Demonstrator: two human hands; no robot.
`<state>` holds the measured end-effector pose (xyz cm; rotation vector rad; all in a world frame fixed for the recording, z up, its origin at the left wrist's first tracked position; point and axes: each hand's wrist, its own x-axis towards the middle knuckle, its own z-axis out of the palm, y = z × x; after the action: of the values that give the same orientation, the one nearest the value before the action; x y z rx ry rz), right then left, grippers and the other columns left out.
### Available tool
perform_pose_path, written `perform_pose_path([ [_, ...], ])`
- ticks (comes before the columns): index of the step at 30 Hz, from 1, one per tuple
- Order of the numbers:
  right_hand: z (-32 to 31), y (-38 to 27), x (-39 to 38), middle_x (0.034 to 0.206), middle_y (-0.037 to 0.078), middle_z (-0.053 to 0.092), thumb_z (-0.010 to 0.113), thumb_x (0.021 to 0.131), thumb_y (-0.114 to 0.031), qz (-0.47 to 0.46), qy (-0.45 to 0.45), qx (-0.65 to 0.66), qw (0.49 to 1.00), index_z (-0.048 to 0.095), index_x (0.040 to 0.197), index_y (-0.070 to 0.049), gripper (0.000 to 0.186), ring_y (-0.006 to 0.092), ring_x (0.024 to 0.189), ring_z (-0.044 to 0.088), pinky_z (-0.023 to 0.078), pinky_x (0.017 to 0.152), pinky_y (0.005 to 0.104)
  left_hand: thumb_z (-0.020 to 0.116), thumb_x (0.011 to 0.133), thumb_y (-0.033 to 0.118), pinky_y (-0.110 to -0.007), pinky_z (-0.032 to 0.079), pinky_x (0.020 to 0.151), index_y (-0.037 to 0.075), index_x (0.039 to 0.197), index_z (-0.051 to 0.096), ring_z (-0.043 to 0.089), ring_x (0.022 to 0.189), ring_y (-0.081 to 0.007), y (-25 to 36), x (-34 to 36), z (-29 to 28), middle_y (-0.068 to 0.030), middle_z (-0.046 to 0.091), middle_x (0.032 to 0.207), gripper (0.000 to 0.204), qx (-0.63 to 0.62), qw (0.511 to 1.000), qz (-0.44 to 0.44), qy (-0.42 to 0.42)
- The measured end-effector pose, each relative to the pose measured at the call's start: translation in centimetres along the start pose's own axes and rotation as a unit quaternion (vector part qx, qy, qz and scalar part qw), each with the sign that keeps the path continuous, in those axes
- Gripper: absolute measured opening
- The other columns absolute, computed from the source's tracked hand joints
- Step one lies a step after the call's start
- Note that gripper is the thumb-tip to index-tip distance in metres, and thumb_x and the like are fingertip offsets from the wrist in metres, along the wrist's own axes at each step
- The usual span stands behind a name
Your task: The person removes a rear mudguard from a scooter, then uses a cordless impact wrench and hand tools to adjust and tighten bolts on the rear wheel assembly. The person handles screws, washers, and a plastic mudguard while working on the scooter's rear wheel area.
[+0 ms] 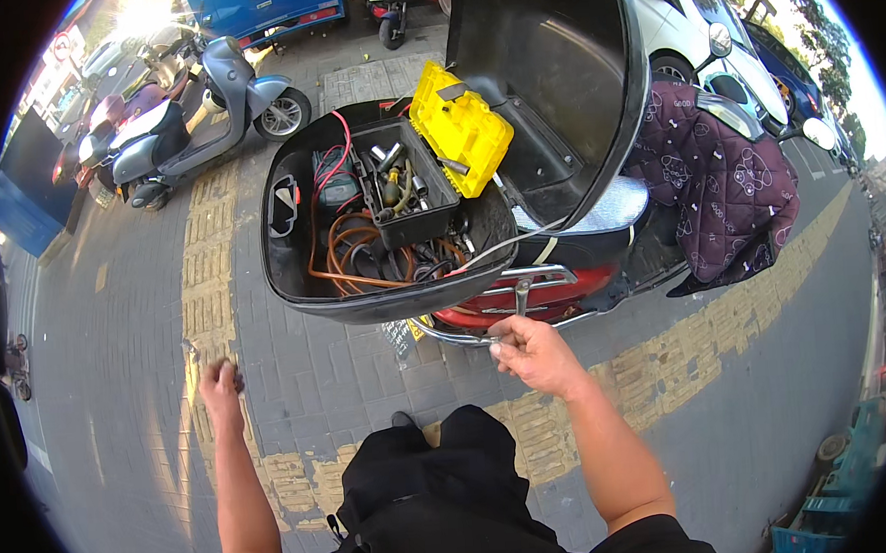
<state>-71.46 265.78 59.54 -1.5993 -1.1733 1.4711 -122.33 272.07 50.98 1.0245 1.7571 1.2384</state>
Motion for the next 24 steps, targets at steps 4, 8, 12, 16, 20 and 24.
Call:
perform_pose_path([
  [4, 1.5, 2.5, 1.5, 0.088, 0.005, 0.066, 0.064, 0.094, -0.010, 0.063, -0.035, 0.049, 0.996, 0.058, 0.119, 0.003, 0.029, 0.0112, 0.075, 0.064, 0.052, 0.066, 0.0269, 0.063, 0.095, 0.020, -0.027, 0.052, 0.074, -0.005, 0.114, 0.063, 0.061, 0.081, -0.0126, 15.4, 10.7, 10.6, -0.0084, 0.067, 0.096, 0.031, 0.006, 0.973, 0.190, -0.130],
  [8, 1.4, 4.7, 4.3, 0.087, 0.006, 0.066, 0.065, 0.094, -0.009, 0.099, -0.017, 0.080, 0.992, 0.058, 0.119, 0.004, 0.030, 0.0119, 0.075, 0.065, 0.053, 0.066, 0.0278, 0.064, 0.092, 0.017, -0.027, 0.049, 0.071, -0.003, 0.105, 0.066, 0.059, 0.076, -0.0108, 22.6, 16.1, 21.9, -0.0057, 0.066, 0.084, 0.024, 0.050, 0.926, 0.236, -0.292],
  [12, 0.5, 5.7, 4.1, 0.084, 0.006, 0.065, 0.066, 0.093, -0.010, 0.122, 0.081, 0.073, 0.987, 0.059, 0.118, 0.004, 0.030, 0.0129, 0.073, 0.065, 0.052, 0.064, 0.0273, 0.065, 0.085, 0.026, -0.037, 0.052, 0.087, -0.002, 0.108, 0.069, 0.069, 0.094, -0.0313, 24.4, 20.2, 33.3, -0.0202, 0.071, 0.100, 0.037, 0.280, 0.822, 0.328, -0.371],
  [16, 1.0, 6.3, 0.7, 0.086, 0.007, 0.066, 0.065, 0.092, -0.008, 0.165, 0.227, 0.094, 0.955, 0.061, 0.117, 0.004, 0.028, 0.0134, 0.072, 0.065, 0.052, 0.063, 0.0276, 0.065, 0.082, 0.028, -0.042, 0.052, 0.093, -0.003, 0.108, 0.070, 0.066, 0.107, -0.0360, 22.4, 21.9, 41.6, -0.0236, 0.069, 0.108, 0.040, 0.472, 0.692, 0.365, -0.407],
  [20, 5.3, 7.5, -3.4, 0.088, 0.009, 0.068, 0.063, 0.092, -0.009, 0.253, 0.371, 0.144, 0.882, 0.061, 0.116, 0.004, 0.027, 0.0142, 0.073, 0.066, 0.053, 0.062, 0.0283, 0.063, 0.081, 0.018, -0.046, 0.052, 0.092, 0.000, 0.114, 0.060, 0.065, 0.107, -0.0382, 17.2, 24.0, 46.1, -0.0249, 0.068, 0.110, 0.038, 0.531, 0.654, 0.397, -0.365],
  [24, 10.5, 10.3, -7.2, 0.089, 0.012, 0.069, 0.061, 0.093, -0.016, 0.290, 0.367, 0.141, 0.873, 0.063, 0.115, 0.004, 0.029, 0.0159, 0.073, 0.066, 0.053, 0.063, 0.0319, 0.063, 0.083, 0.012, -0.046, 0.051, 0.090, -0.002, 0.118, 0.060, 0.066, 0.104, -0.0389, 15.4, 27.1, 46.3, -0.0248, 0.068, 0.110, 0.038, 0.404, 0.670, 0.434, -0.446],
])
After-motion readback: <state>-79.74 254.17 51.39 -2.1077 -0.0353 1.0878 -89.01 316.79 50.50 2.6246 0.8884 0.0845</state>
